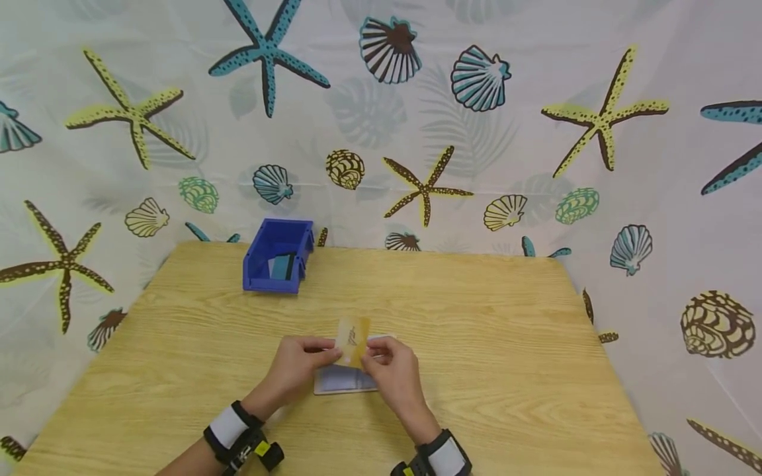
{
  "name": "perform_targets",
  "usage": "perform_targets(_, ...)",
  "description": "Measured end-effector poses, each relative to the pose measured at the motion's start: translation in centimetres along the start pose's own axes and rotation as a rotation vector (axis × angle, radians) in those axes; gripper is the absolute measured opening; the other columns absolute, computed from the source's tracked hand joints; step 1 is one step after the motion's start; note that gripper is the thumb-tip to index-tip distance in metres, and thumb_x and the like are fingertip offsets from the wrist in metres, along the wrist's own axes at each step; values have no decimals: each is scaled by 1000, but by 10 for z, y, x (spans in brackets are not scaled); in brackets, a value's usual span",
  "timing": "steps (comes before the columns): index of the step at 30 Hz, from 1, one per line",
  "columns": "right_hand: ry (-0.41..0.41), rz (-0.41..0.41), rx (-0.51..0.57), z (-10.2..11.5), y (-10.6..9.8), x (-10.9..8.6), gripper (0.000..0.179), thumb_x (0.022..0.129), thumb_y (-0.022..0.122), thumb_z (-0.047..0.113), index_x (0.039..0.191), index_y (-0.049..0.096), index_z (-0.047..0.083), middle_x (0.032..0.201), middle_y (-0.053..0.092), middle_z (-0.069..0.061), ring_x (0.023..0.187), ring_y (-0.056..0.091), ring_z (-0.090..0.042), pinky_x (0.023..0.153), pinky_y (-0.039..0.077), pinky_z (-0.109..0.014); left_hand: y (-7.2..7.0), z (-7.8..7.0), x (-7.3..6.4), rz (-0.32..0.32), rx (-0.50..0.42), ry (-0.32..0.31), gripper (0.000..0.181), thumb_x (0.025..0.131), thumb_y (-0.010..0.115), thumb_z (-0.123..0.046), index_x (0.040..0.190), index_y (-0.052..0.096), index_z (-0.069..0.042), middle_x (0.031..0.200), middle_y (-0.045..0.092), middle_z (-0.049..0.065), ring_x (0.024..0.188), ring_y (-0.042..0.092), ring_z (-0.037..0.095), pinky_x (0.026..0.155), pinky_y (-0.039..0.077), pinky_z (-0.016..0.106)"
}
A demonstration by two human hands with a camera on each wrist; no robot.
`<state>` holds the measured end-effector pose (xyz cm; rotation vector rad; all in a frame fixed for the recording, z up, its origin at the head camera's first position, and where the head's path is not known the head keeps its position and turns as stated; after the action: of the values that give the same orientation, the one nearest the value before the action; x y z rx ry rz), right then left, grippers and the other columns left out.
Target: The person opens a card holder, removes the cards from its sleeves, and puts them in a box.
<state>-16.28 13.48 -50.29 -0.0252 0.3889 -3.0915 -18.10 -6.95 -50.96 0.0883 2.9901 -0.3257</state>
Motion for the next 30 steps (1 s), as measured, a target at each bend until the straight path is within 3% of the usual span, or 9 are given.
perform_targets(4, -183, 20, -411, -5, -4, -1, 16, 87, 76, -1, 103, 76, -3, 101, 75, -16, 94, 72, -30, 91, 59, -52, -16, 1, 7, -45, -72, -10, 22, 88, 82, -16, 106, 81, -3, 106, 78, 13, 89, 75, 16, 80, 63, 34)
perform_targets(7, -285, 30, -708, -10, -5, -4, 18, 84, 80, 2, 101, 76, -5, 108, 72, -20, 105, 68, -37, 101, 50, -64, -38, 2, 14, -107, -129, -17, 23, 90, 80, -11, 110, 79, 1, 108, 77, 17, 87, 77, 19, 82, 63, 38)
perform_targets(10, -326, 66, -853, -13, -5, -7, 22, 82, 84, 5, 100, 77, -6, 114, 69, -23, 110, 64, -41, 106, 44, -68, -68, 4, 25, -190, -174, -9, 29, 91, 79, -7, 116, 75, 5, 107, 77, 17, 83, 78, 20, 81, 63, 38)
perform_targets(15, -332, 113, -908, -6, -5, -10, 24, 83, 84, 7, 101, 76, -7, 119, 66, -25, 111, 63, -43, 110, 39, -70, -116, 3, 53, -312, -127, 49, 32, 93, 77, -8, 120, 72, 9, 107, 77, 18, 77, 77, 14, 80, 63, 35)
perform_targets(19, -311, 155, -917, -3, -7, -10, 25, 85, 83, 8, 103, 75, -7, 122, 64, -26, 115, 63, -44, 109, 43, -65, -141, -1, 75, -332, -49, 77, 33, 95, 73, -5, 123, 69, 11, 114, 72, 30, 77, 78, 14, 77, 63, 29)
perform_targets(25, -296, 188, -886, -6, -7, -12, 23, 87, 81, 7, 104, 74, -6, 125, 63, -27, 117, 62, -48, 101, 52, -58, -156, -7, 102, -315, 98, 51, 36, 95, 73, -3, 126, 67, 13, 116, 70, 34, 73, 76, 8, 77, 62, 29)
perform_targets(30, -312, 192, -893, -8, -5, -12, 22, 88, 80, 8, 104, 74, -6, 125, 63, -27, 119, 62, -47, 107, 47, -62, -153, -11, 119, -305, 181, 38, 38, 95, 70, -2, 129, 64, 14, 120, 69, 34, 85, 79, 21, 81, 62, 33)
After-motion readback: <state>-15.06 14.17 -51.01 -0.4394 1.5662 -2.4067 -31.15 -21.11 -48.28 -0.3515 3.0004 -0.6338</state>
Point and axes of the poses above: each hand's wrist, its own x-axis towards the middle knuckle, its own y-axis out of the palm, z = x × y, the point moved 2 cm from there along x, towards the middle knuckle
